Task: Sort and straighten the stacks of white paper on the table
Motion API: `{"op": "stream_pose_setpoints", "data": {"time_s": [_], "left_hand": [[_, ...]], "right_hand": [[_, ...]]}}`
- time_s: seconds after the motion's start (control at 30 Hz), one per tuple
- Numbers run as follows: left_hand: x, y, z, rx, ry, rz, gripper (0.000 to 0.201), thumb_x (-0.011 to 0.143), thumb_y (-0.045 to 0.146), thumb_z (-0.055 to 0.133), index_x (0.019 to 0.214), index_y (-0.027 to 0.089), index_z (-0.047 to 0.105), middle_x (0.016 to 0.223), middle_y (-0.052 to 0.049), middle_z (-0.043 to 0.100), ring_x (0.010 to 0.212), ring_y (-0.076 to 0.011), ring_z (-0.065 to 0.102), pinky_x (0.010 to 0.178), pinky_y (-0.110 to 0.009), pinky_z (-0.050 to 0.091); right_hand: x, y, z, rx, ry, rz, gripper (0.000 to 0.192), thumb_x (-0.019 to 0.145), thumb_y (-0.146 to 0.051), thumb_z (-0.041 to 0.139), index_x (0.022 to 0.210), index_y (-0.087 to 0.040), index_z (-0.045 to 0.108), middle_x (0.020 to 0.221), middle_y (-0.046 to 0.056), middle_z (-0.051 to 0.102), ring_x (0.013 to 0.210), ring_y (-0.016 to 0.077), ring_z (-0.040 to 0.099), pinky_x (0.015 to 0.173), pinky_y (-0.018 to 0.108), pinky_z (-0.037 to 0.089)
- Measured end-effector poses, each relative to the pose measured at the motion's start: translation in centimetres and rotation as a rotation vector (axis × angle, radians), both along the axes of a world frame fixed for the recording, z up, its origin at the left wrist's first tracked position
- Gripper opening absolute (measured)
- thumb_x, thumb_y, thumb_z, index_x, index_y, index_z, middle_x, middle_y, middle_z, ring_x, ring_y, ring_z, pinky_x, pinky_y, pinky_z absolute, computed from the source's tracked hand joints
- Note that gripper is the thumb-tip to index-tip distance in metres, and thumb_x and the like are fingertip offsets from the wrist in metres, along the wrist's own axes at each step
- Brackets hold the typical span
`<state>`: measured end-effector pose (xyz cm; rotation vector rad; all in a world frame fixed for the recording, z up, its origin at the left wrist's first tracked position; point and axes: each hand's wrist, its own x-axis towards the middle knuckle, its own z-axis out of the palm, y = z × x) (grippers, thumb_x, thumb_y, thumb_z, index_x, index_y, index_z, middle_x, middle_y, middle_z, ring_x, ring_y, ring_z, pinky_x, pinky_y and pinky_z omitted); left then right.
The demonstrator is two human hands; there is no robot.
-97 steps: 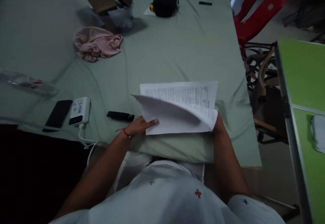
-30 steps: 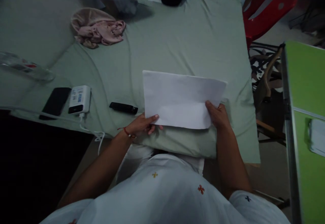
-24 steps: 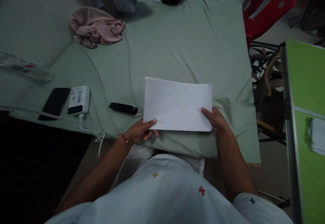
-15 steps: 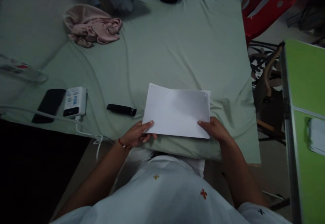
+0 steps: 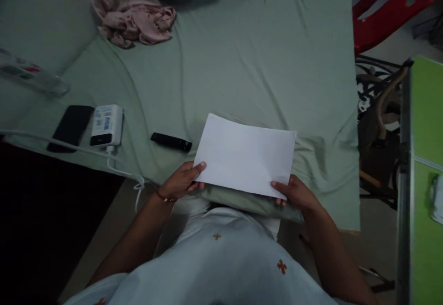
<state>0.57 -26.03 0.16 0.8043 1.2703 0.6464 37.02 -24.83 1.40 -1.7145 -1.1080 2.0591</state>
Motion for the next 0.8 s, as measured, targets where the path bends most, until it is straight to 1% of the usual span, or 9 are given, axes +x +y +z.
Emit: {"op": "stream_pose_setpoints", "data": {"time_s": [0.07, 0.13, 0.23, 0.3, 0.37, 0.43, 0.57, 0.67, 0.8], "left_hand": [[-0.2, -0.2, -0.1, 0.031, 0.028, -0.032, 0.062, 0.086, 0.074, 0.06, 0.059, 0.018, 0.052, 0.041, 0.002, 0.049, 0.036, -0.0056, 0.034, 0.037, -0.021, 0.023], [-0.4, -0.4, -0.1, 0.044, 0.024, -0.019, 0.061, 0.086, 0.073, 0.061, 0.059, 0.018, 0.05, 0.041, 0.004, 0.044, 0.039, -0.0056, 0.035, 0.039, -0.02, 0.024], [-0.5, -0.5, 0.4, 0.022, -0.05, 0.091, 0.049, 0.08, 0.065, 0.073, 0.079, 0.017, 0.06, 0.051, 0.005, 0.05, 0.042, -0.0057, 0.037, 0.039, -0.019, 0.024], [-0.7, -0.5, 0.8, 0.017, -0.106, 0.162, 0.049, 0.075, 0.059, 0.079, 0.094, 0.017, 0.061, 0.058, 0.005, 0.056, 0.043, -0.005, 0.038, 0.04, -0.018, 0.024], [-1.1, -0.5, 0.9, 0.014, -0.107, 0.214, 0.051, 0.072, 0.056, 0.081, 0.097, 0.017, 0.061, 0.059, 0.005, 0.059, 0.043, -0.0042, 0.036, 0.041, -0.017, 0.024], [-1.6, -0.5, 0.8, 0.02, -0.038, 0.287, 0.048, 0.07, 0.053, 0.082, 0.092, 0.016, 0.061, 0.057, 0.005, 0.059, 0.041, -0.0039, 0.036, 0.041, -0.018, 0.024], [-2.5, -0.7, 0.2, 0.076, 0.145, 0.456, 0.035, 0.07, 0.043, 0.08, 0.084, 0.017, 0.06, 0.053, 0.005, 0.059, 0.042, -0.006, 0.04, 0.041, -0.018, 0.027], [-3.0, -0.8, 0.0, 0.109, 0.229, 0.506, 0.026, 0.073, 0.036, 0.075, 0.084, 0.018, 0.061, 0.054, 0.004, 0.06, 0.042, -0.0075, 0.043, 0.041, -0.019, 0.031], [-3.3, -0.8, 0.0, 0.149, 0.305, 0.557, 0.021, 0.076, 0.034, 0.07, 0.087, 0.018, 0.062, 0.056, 0.004, 0.061, 0.044, -0.0089, 0.046, 0.042, -0.019, 0.034]], "right_hand": [[0.1, -0.4, 0.2, 0.017, -0.032, 0.006, 0.051, 0.074, -0.064, 0.081, 0.076, -0.014, 0.068, 0.067, 0.007, 0.071, 0.04, 0.0072, 0.045, 0.035, 0.022, 0.031], [0.2, -0.7, 0.2, 0.039, -0.052, -0.012, 0.05, 0.076, -0.064, 0.079, 0.074, -0.015, 0.067, 0.064, 0.006, 0.07, 0.037, 0.0054, 0.037, 0.033, 0.022, 0.024], [0.3, -0.8, 0.0, 0.073, -0.051, -0.065, 0.048, 0.076, -0.062, 0.079, 0.07, -0.016, 0.066, 0.06, 0.005, 0.068, 0.035, 0.0053, 0.032, 0.032, 0.023, 0.019], [0.1, -0.6, -0.4, 0.097, -0.043, -0.097, 0.046, 0.076, -0.061, 0.079, 0.071, -0.017, 0.067, 0.06, 0.005, 0.068, 0.036, 0.0061, 0.032, 0.033, 0.024, 0.019], [-0.2, -0.3, -0.7, 0.108, -0.034, -0.106, 0.044, 0.077, -0.059, 0.079, 0.071, -0.017, 0.067, 0.059, 0.005, 0.067, 0.036, 0.0067, 0.034, 0.034, 0.024, 0.02], [-0.8, 0.0, -1.0, 0.11, -0.032, -0.099, 0.043, 0.078, -0.058, 0.079, 0.07, -0.017, 0.067, 0.057, 0.005, 0.066, 0.036, 0.0068, 0.034, 0.034, 0.024, 0.02], [-2.3, 0.8, -1.0, 0.123, -0.049, -0.096, 0.041, 0.075, -0.057, 0.08, 0.069, -0.018, 0.068, 0.053, 0.005, 0.063, 0.035, 0.0072, 0.032, 0.033, 0.025, 0.021], [-3.4, 1.4, -0.7, 0.129, -0.019, -0.091, 0.042, 0.072, -0.057, 0.081, 0.067, -0.017, 0.068, 0.053, 0.005, 0.062, 0.035, 0.0065, 0.031, 0.033, 0.024, 0.021], [-4.6, 2.2, -0.5, 0.119, 0.023, -0.063, 0.046, 0.072, -0.058, 0.081, 0.068, -0.015, 0.067, 0.058, 0.005, 0.065, 0.036, 0.0046, 0.033, 0.033, 0.022, 0.021]]}}
